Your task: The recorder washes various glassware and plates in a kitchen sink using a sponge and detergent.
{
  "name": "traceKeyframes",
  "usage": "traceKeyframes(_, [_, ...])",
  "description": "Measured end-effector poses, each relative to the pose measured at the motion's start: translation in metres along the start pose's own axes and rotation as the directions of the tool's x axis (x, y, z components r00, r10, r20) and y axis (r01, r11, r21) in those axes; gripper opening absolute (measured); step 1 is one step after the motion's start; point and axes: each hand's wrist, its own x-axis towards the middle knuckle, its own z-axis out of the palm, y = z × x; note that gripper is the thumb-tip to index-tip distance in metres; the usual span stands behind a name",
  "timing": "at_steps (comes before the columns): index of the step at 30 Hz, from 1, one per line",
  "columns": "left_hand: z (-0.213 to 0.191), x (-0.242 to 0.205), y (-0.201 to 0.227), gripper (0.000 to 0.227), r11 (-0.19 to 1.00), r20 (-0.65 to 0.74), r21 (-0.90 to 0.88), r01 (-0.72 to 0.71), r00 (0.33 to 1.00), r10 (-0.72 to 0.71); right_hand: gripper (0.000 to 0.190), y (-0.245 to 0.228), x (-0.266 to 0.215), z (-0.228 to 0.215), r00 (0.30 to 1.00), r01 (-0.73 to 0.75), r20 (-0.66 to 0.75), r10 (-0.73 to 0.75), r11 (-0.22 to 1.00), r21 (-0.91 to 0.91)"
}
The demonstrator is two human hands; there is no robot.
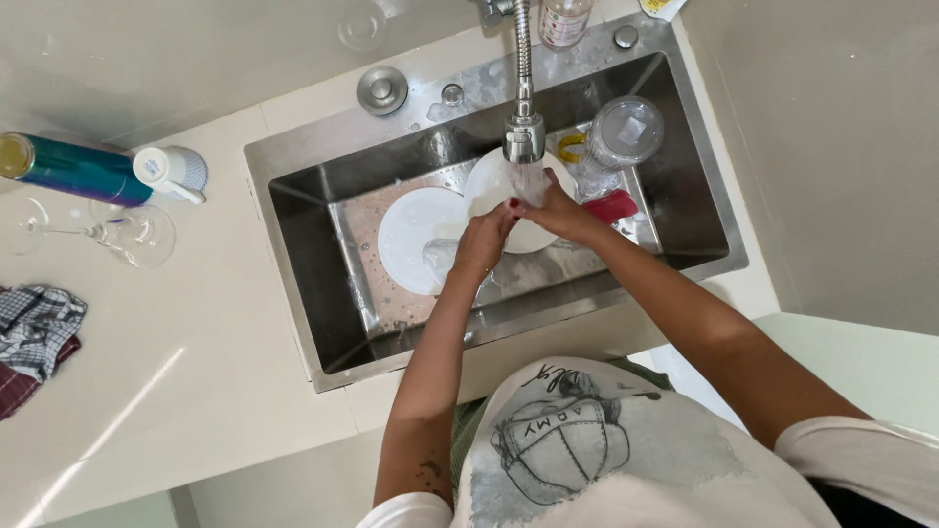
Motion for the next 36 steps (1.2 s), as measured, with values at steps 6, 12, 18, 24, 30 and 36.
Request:
traceKeyframes(6, [-0.017,0.015,0.016,0.028,0.986,0.022,0.147,0.081,0.996,-0.085,0.067,-0.048,-0.008,0.029,0.999,-0.019,-0.037,0.017,0.997,-0.079])
traceKeyframes(12, [-0.039,0.018,0.034,0.026,0.905,0.076,0.416,0.087,0.989,-0.13,0.05,-0.032,0.005,0.024,0.956,-0.293,0.092,0.279,0.924,0.245])
traceKeyframes(18, [-0.012,0.034,0.023,0.019,0.722,-0.023,0.679,-0.134,0.979,0.203,0.03,-0.004,0.013,0.021,0.909,-0.345,0.05,0.413,0.681,0.646])
traceKeyframes(24, [0.013,-0.011,0.067,0.019,0.957,-0.461,0.166,-0.236,0.839,0.287,0.033,0.005,-0.007,0.021,0.894,-0.319,0.118,0.433,0.428,0.845])
traceKeyframes(30, [0.107,0.032,-0.05,0.019,0.855,-0.27,-0.498,0.147,0.91,-0.314,0.03,-0.014,-0.036,0.033,0.821,-0.245,0.004,0.571,0.347,0.905])
traceKeyframes(36, [0.089,0.044,-0.007,0.035,-0.035,0.057,-0.998,0.046,0.827,-0.56,0.037,0.046,-0.068,0.0,0.733,-0.258,-0.017,0.68,0.302,0.918])
